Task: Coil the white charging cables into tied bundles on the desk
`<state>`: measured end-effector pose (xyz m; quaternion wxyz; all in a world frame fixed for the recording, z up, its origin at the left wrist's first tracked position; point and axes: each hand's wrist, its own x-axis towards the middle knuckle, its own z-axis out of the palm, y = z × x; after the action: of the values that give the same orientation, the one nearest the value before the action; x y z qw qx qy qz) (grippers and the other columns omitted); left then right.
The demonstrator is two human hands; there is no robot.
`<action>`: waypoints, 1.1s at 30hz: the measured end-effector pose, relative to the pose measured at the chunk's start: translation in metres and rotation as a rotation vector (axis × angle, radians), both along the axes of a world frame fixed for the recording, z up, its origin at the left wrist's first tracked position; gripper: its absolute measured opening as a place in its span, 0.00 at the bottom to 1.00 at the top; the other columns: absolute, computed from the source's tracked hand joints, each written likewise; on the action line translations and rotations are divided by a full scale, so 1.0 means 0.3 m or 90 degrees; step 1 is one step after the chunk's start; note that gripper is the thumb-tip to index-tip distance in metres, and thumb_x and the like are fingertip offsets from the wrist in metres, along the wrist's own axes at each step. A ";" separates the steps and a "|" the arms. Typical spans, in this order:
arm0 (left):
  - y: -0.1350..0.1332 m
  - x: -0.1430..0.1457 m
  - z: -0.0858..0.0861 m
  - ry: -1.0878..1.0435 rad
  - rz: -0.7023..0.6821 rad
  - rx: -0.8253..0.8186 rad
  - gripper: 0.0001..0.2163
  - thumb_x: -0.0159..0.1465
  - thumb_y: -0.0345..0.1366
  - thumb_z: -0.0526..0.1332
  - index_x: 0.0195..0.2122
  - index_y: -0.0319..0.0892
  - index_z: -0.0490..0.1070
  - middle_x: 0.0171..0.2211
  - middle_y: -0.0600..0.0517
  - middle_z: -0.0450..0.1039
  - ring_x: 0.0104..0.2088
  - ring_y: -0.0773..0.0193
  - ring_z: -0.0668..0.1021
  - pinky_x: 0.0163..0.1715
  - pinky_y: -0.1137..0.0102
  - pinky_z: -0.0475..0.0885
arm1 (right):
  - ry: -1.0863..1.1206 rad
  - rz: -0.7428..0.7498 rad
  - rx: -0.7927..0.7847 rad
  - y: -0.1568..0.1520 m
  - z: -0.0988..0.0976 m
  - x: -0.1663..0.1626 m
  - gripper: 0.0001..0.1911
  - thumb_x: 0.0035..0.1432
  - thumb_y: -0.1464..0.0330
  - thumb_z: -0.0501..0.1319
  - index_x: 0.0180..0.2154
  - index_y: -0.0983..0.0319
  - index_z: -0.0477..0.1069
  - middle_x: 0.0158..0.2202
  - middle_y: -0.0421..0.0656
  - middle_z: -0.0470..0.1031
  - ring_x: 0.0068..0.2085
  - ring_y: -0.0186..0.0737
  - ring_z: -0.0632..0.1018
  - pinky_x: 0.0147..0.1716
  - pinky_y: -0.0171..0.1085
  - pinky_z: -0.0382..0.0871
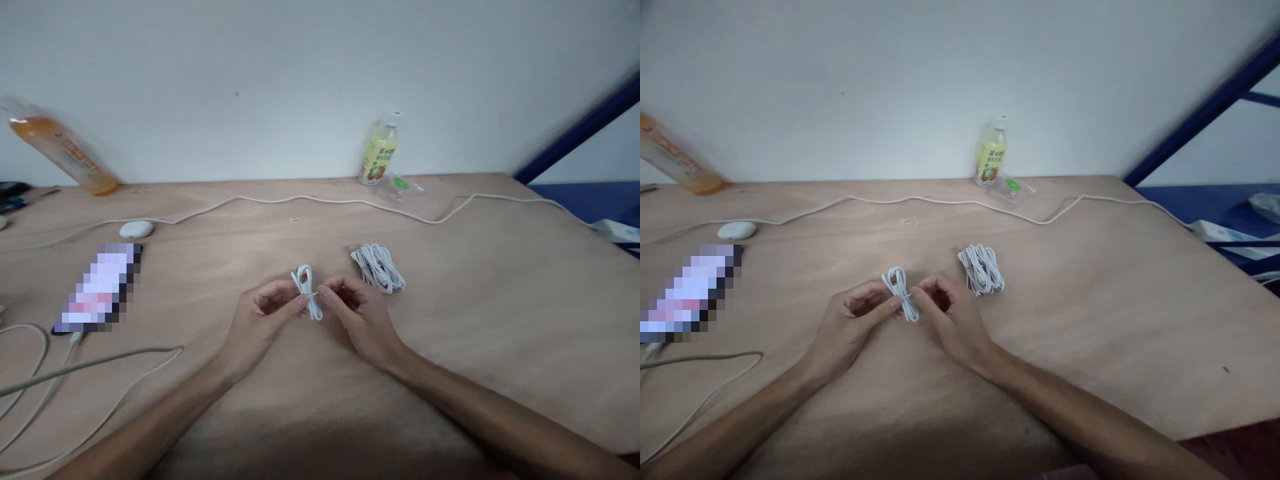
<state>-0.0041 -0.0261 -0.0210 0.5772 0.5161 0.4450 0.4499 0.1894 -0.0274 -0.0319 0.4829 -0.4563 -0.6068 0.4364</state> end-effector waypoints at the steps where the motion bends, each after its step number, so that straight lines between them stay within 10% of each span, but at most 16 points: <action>1: -0.002 0.000 0.000 0.002 0.006 0.002 0.07 0.64 0.39 0.75 0.40 0.44 0.87 0.36 0.51 0.88 0.35 0.63 0.84 0.41 0.70 0.79 | 0.015 0.014 -0.015 0.004 0.002 0.001 0.14 0.68 0.59 0.65 0.32 0.59 0.75 0.28 0.38 0.73 0.30 0.36 0.72 0.31 0.37 0.65; 13: -0.035 -0.002 0.004 0.125 0.051 0.228 0.05 0.66 0.34 0.73 0.42 0.49 0.89 0.43 0.50 0.89 0.45 0.59 0.86 0.48 0.67 0.80 | 0.164 0.129 -0.253 0.018 0.015 0.006 0.25 0.61 0.46 0.70 0.28 0.57 0.67 0.18 0.30 0.57 0.18 0.29 0.55 0.18 0.33 0.48; 21: -0.024 0.013 0.026 0.060 0.047 0.061 0.06 0.65 0.38 0.74 0.41 0.46 0.88 0.42 0.50 0.89 0.41 0.57 0.87 0.47 0.64 0.82 | 0.009 0.035 -0.006 -0.014 0.008 0.006 0.10 0.71 0.58 0.64 0.43 0.57 0.74 0.34 0.40 0.77 0.32 0.37 0.75 0.32 0.37 0.68; 33: -0.012 0.002 0.021 0.001 -0.013 -0.013 0.08 0.65 0.41 0.73 0.39 0.44 0.87 0.34 0.50 0.87 0.37 0.58 0.86 0.44 0.65 0.82 | -0.156 -0.029 0.231 -0.017 0.011 0.018 0.05 0.72 0.69 0.65 0.40 0.55 0.79 0.35 0.40 0.78 0.31 0.38 0.73 0.32 0.38 0.71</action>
<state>-0.0036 -0.0296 -0.0148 0.5866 0.5150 0.4448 0.4392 0.1949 -0.0323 -0.0285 0.4895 -0.4255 -0.7189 0.2501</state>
